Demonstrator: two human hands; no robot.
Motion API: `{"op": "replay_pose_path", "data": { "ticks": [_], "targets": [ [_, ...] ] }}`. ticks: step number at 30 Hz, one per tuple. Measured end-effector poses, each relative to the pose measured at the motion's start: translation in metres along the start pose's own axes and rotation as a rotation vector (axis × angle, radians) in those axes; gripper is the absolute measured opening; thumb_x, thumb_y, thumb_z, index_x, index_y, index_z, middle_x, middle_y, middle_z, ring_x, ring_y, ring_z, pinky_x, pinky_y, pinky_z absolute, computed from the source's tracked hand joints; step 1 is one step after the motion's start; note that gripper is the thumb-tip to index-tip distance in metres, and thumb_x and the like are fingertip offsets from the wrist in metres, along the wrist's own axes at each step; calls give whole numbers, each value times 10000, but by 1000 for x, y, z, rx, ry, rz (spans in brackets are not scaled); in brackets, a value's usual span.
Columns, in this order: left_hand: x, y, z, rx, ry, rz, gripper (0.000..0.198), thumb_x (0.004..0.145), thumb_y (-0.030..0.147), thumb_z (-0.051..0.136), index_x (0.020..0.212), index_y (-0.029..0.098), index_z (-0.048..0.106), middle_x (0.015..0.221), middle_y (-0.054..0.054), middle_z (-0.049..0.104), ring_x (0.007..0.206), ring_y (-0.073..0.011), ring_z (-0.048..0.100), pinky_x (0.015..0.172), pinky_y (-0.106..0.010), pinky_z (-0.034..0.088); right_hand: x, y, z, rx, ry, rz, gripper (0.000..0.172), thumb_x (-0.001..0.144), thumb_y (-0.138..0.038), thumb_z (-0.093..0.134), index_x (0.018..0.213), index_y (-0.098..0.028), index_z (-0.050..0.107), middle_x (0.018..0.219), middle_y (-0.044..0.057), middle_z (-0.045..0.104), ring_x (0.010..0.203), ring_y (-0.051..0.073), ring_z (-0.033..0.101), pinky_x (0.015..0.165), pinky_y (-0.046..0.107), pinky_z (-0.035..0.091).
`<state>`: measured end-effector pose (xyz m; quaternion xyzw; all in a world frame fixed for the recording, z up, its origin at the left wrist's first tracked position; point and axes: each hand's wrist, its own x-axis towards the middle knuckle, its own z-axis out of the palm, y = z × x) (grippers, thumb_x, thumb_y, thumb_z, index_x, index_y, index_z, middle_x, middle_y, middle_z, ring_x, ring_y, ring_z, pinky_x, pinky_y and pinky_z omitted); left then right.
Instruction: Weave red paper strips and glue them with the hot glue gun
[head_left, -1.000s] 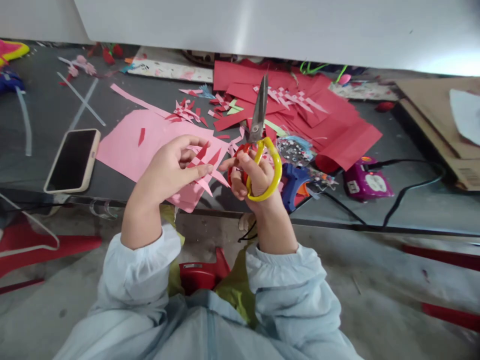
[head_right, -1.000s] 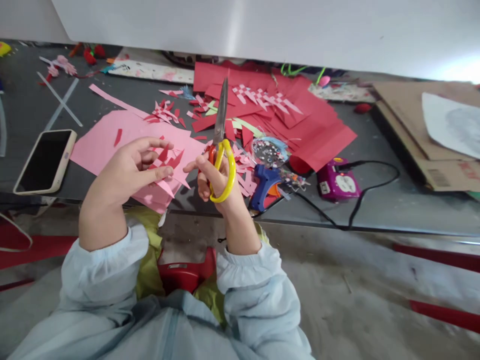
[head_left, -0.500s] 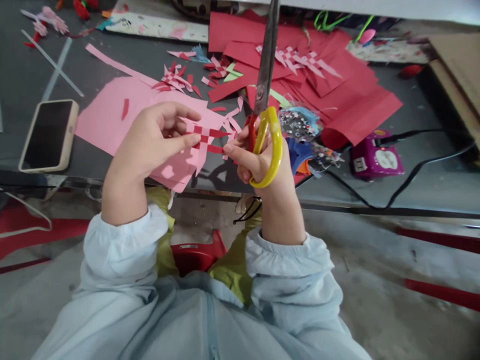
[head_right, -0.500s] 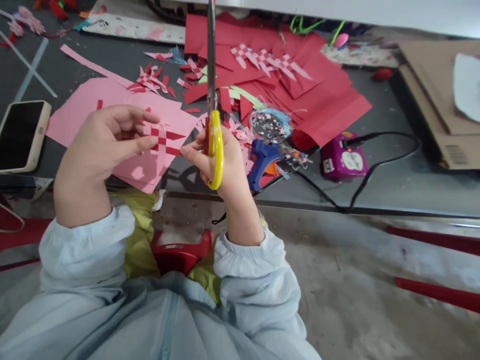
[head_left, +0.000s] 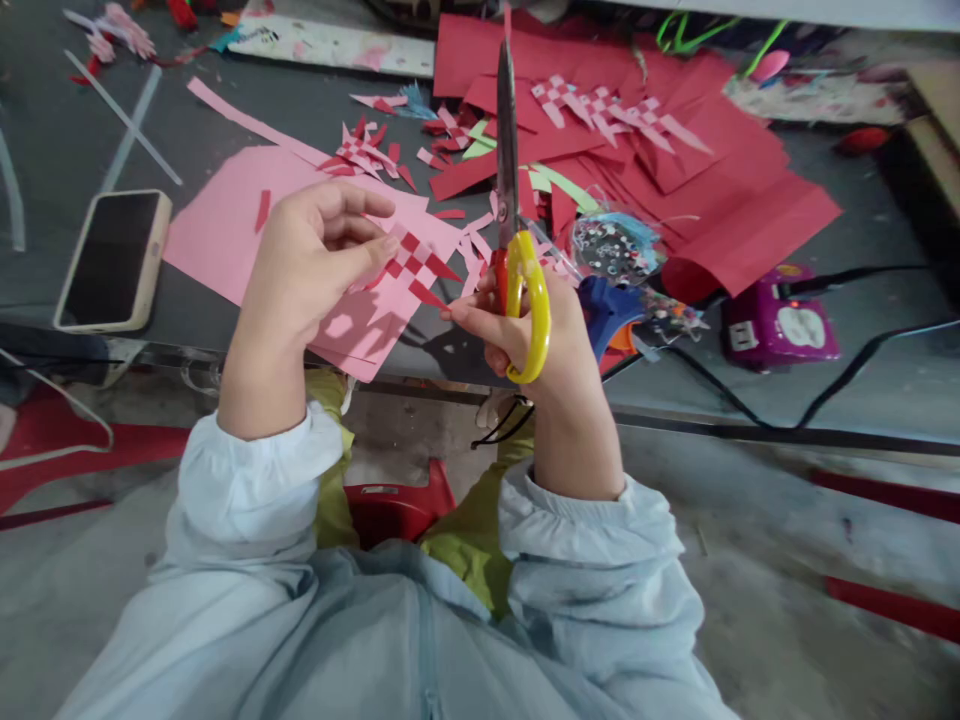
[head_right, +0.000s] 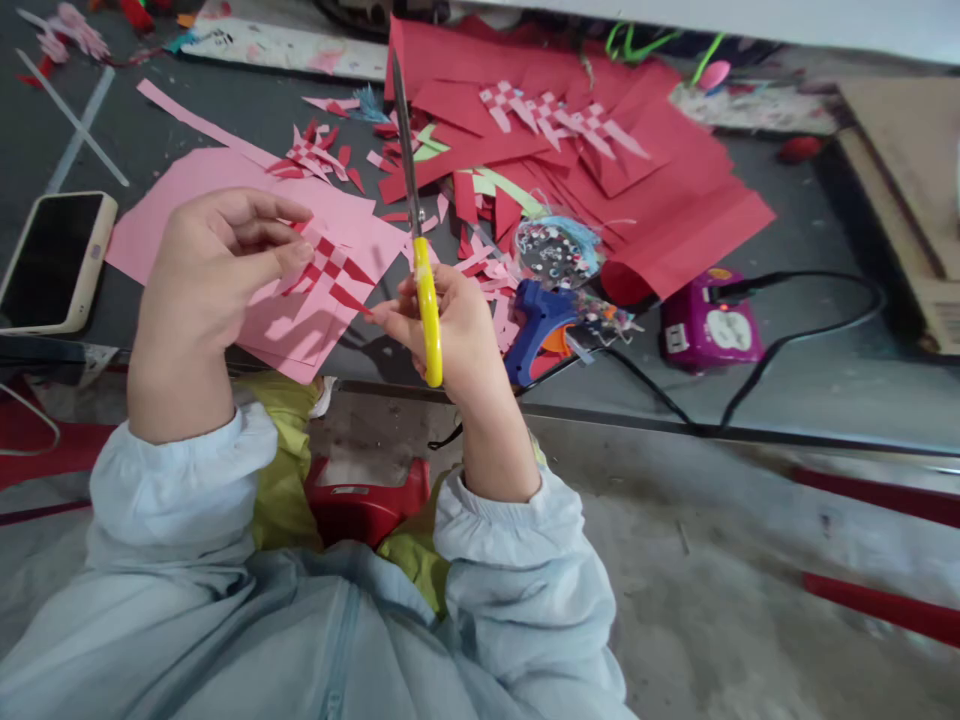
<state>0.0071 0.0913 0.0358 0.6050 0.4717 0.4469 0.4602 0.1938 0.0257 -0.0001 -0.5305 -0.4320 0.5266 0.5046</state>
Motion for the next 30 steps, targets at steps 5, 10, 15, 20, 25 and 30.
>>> {"op": "replay_pose_path", "data": {
  "ticks": [5,10,15,20,25,30],
  "targets": [
    [-3,-1,-3,-37,4,63,194,688,90,812,828,174,706,666,21,644,574,-84,569,554,-224,456,0,0,0,-38,40,5,476,578,-368,889,759,-228,471,632,-59,649,344,35,437,279,173,246],
    [-2,-1,-4,-7,6,36,187,715,80,797,830,187,696,705,10,654,611,-100,585,581,-246,477,0,2,-1,-89,102,-8,464,585,-380,880,753,-237,471,614,-61,631,348,59,470,267,187,250],
    [-2,-1,-5,20,-3,-15,221,717,33,771,849,196,700,725,15,667,664,-109,600,650,-259,518,5,7,-4,-116,121,-46,469,570,-398,878,750,-235,477,584,-76,611,329,66,483,293,180,276],
    [-3,1,-5,30,-8,-29,190,743,39,747,854,184,695,706,25,654,629,-93,602,619,-234,522,5,8,-6,-138,128,-35,456,587,-427,865,764,-230,494,653,-40,668,346,60,482,304,187,290],
    [-3,1,-5,36,-20,-16,192,733,38,746,853,177,690,679,33,643,613,-88,621,604,-215,518,5,9,-9,-194,165,-33,423,630,-428,838,801,-239,500,705,-24,682,402,85,532,321,210,310],
    [-2,-2,-7,5,-44,-9,213,743,-12,688,847,174,697,666,37,641,583,-69,592,567,-201,485,5,7,-8,-128,172,-6,429,609,-373,849,782,-246,477,630,-58,636,327,56,439,307,216,287]
  ]
}}
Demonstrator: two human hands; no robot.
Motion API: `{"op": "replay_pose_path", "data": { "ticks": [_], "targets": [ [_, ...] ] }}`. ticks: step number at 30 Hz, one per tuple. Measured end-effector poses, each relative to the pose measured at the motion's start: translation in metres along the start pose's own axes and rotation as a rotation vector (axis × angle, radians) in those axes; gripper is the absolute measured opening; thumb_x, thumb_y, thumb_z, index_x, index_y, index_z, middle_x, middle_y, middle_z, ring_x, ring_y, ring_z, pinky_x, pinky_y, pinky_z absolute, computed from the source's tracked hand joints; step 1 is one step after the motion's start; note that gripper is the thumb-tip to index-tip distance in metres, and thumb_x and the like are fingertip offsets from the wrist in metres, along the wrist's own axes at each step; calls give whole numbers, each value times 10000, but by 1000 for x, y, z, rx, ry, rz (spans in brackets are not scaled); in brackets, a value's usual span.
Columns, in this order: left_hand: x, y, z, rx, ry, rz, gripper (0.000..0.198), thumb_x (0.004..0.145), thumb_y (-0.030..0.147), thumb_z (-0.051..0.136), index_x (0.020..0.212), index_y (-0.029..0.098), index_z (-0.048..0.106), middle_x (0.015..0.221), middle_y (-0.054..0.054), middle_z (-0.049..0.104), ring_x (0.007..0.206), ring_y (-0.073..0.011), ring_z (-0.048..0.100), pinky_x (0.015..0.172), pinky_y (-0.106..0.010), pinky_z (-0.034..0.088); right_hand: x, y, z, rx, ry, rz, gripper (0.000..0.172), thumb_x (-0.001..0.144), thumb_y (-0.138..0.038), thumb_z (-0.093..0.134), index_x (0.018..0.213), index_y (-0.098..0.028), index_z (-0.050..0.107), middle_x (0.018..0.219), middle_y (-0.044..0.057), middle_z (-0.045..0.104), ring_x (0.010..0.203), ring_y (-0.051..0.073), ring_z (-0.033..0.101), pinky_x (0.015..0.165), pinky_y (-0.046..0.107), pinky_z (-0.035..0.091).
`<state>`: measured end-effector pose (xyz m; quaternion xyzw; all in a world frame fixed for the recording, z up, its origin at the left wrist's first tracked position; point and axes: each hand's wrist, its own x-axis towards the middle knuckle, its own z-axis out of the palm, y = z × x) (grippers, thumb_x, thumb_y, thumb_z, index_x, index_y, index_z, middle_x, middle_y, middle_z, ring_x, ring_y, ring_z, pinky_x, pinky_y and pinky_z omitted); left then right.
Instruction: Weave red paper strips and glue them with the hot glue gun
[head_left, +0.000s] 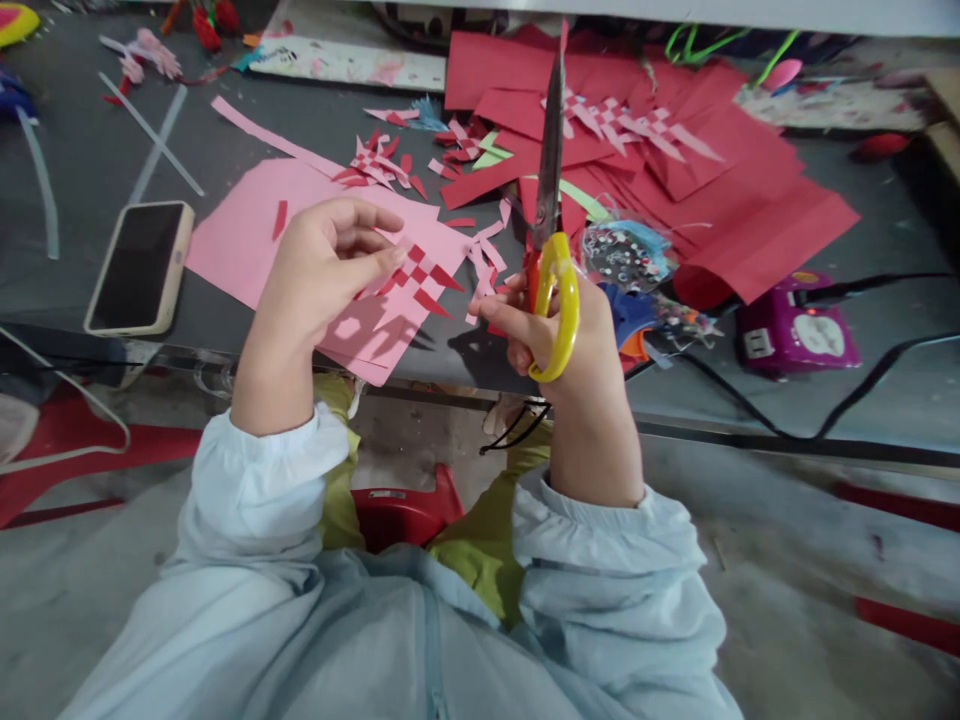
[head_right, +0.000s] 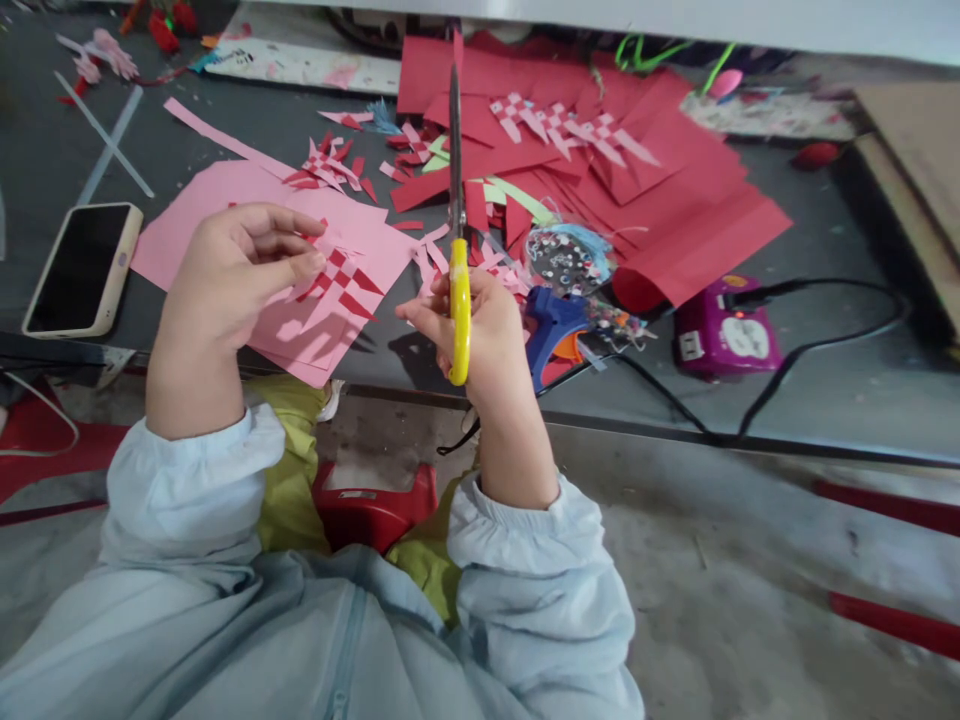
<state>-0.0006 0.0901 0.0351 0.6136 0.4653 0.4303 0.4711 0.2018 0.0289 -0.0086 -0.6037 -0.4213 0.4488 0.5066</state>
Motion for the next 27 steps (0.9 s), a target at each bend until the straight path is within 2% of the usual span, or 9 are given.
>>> {"op": "replay_pose_path", "data": {
  "ticks": [6,10,12,15,17,19,21,24,27],
  "targets": [
    [2,-3,0,95,-21,-49,232,727,-45,685,842,156,704,661,29,654,605,-78,608,583,-194,477,-2,-7,4,71,-6,23,413,599,-300,853,745,-243,471,573,-79,603,277,33,367,250,202,228],
    [3,-9,-1,152,-24,-85,171,788,8,653,864,153,701,670,15,659,576,-96,613,571,-217,481,-4,-12,7,103,20,72,399,573,-211,850,726,-236,482,594,-70,624,284,27,351,235,209,214],
    [5,-14,-5,210,15,-58,106,819,68,657,862,155,700,720,-6,686,625,-117,637,605,-236,501,-5,-13,8,111,6,84,400,570,-216,848,732,-235,482,603,-65,635,295,26,352,242,207,215],
    [6,-18,-11,380,142,51,74,813,122,684,860,172,711,841,-26,728,752,-138,661,722,-252,525,-3,-11,9,100,-2,54,428,553,-260,850,753,-236,473,629,-54,648,361,56,454,284,199,266],
    [4,-17,-14,425,193,86,80,806,134,688,858,184,723,872,-26,739,781,-134,661,751,-237,520,-1,-6,10,53,13,-10,445,551,-330,846,762,-236,465,662,-30,665,461,100,561,355,216,365],
    [1,-12,-13,353,141,64,57,827,179,675,836,182,731,830,-28,741,743,-127,660,699,-220,515,2,1,13,-26,57,-91,438,577,-404,825,787,-235,479,698,2,686,568,153,632,473,277,477],
    [-4,-5,-11,244,6,24,134,861,259,655,799,171,735,751,-33,731,672,-122,650,628,-216,505,3,7,17,-140,114,-166,396,620,-416,794,822,-232,508,723,23,697,644,198,668,591,353,535],
    [-11,3,-6,161,-216,3,265,861,392,662,743,165,732,719,-41,729,648,-135,657,620,-238,515,4,11,24,-355,159,-238,287,710,-385,710,885,-232,543,752,37,700,690,227,668,648,388,530],
    [-15,7,-3,182,-309,18,269,814,424,704,717,175,731,725,-35,733,700,-163,678,649,-266,524,5,8,34,-490,166,-231,245,736,-322,635,942,-214,557,813,60,708,700,235,653,652,374,501]
  ]
}}
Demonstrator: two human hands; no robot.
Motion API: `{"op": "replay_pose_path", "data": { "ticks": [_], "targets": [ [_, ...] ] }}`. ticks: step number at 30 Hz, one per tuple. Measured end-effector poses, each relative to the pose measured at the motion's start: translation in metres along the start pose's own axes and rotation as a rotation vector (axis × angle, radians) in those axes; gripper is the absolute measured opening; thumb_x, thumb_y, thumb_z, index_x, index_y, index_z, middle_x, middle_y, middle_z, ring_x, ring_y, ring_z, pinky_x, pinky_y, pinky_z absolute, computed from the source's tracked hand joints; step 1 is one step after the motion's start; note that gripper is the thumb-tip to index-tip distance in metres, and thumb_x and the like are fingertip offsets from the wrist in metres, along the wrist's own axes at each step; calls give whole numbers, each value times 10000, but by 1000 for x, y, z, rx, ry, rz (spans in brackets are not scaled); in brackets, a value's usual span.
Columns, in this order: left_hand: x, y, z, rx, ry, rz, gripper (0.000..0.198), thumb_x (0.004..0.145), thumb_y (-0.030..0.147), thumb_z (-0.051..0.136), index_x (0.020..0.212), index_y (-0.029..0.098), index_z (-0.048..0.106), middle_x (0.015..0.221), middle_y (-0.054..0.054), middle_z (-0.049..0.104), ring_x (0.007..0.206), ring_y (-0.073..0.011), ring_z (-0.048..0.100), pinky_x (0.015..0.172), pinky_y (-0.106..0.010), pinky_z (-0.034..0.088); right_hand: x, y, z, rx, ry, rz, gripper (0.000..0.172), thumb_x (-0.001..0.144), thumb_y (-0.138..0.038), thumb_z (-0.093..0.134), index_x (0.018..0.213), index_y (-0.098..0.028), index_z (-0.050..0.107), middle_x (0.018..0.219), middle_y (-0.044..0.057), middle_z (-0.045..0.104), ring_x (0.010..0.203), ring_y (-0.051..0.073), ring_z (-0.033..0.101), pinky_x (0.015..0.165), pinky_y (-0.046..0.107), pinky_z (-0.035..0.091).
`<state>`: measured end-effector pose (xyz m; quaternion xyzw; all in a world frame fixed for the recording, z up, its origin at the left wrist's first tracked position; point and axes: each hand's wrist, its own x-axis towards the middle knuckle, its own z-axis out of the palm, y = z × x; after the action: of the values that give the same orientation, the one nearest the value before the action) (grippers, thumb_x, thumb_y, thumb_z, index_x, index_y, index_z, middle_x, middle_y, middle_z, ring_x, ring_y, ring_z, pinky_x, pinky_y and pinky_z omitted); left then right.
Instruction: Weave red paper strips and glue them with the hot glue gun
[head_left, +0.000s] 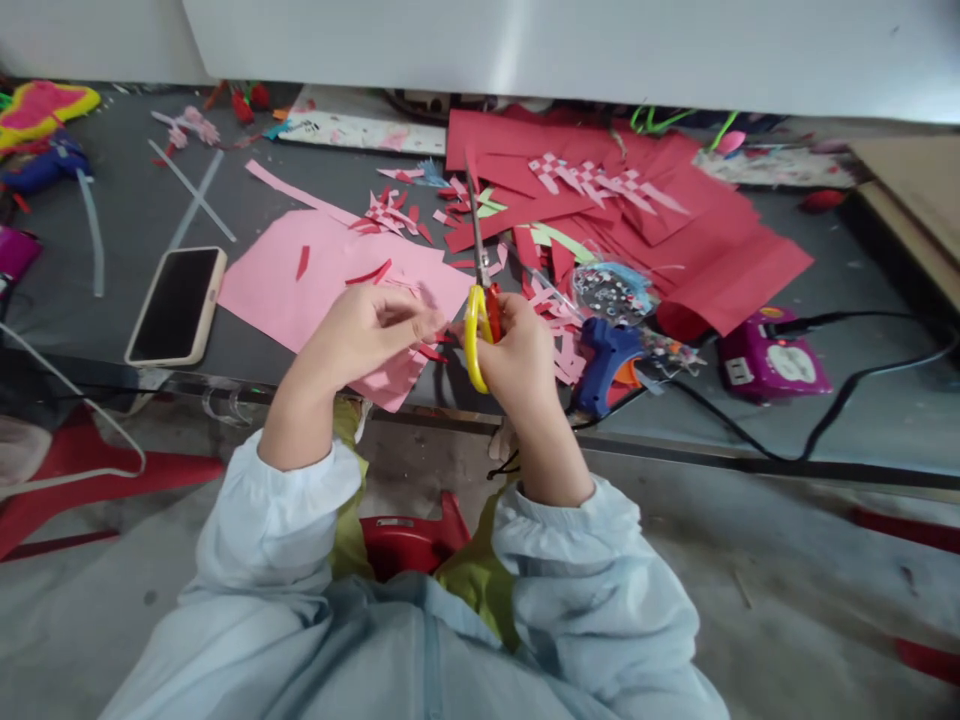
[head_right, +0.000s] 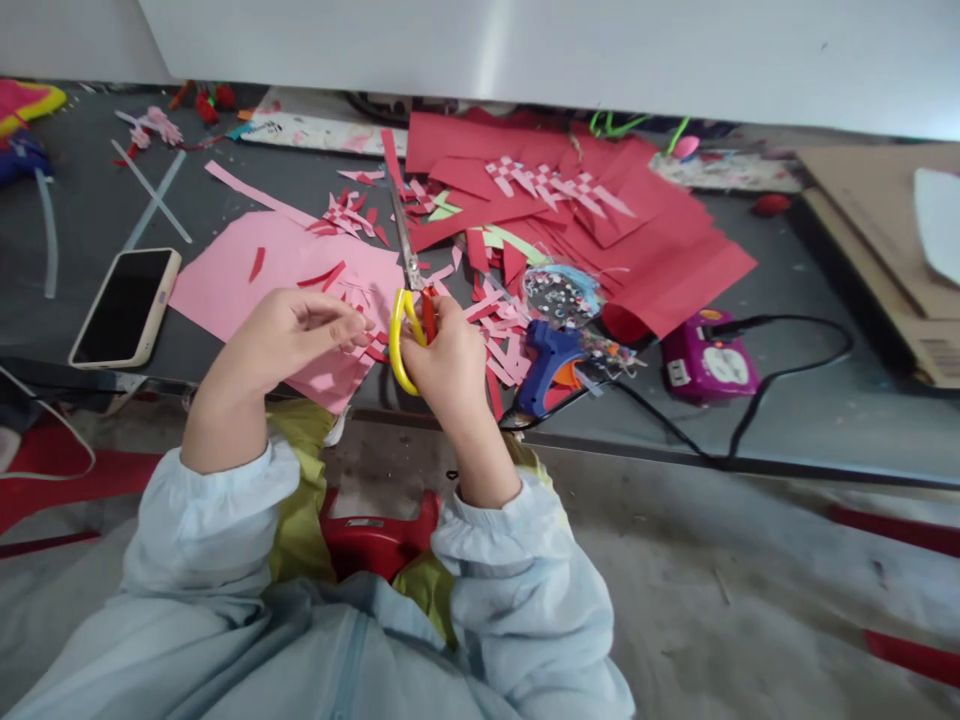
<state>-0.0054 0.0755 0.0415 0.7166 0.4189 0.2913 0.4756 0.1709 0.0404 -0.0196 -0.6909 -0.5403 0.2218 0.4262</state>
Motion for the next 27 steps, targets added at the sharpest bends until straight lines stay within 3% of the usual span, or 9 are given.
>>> {"op": "replay_pose_path", "data": {
  "ticks": [6,10,14,20,27],
  "targets": [
    [1,-1,3,-24,14,5,155,742,321,745,801,179,753,808,-33,761,761,-181,686,711,-305,540,6,-22,14,-129,-10,54,326,712,-291,622,1015,-184,567,906,105,715,775,274,655,699,387,487],
    [1,-8,1,89,98,-35,146,736,325,736,739,180,736,728,-23,736,696,-180,663,654,-313,505,8,-28,24,-106,-39,2,321,728,-262,608,1037,-177,585,962,129,734,831,286,680,717,387,508],
    [1,-17,-3,154,165,-115,146,759,321,701,708,188,734,682,-23,723,638,-180,651,588,-310,455,8,-28,31,-137,-43,-50,419,765,-296,621,1158,-152,597,1008,151,744,879,324,696,757,434,522],
    [2,-21,-3,231,225,-82,144,778,313,683,725,197,749,683,-17,728,634,-169,647,590,-293,438,6,-26,32,-239,-32,-146,525,811,-343,621,1285,-121,577,1025,176,741,852,330,705,717,424,523],
    [4,-22,-6,32,321,-121,213,790,372,706,730,174,756,607,-23,692,547,-151,623,525,-256,444,4,-27,27,-85,28,-182,500,833,-423,617,1246,-140,613,1019,136,764,845,275,725,764,425,557]
  ]
}}
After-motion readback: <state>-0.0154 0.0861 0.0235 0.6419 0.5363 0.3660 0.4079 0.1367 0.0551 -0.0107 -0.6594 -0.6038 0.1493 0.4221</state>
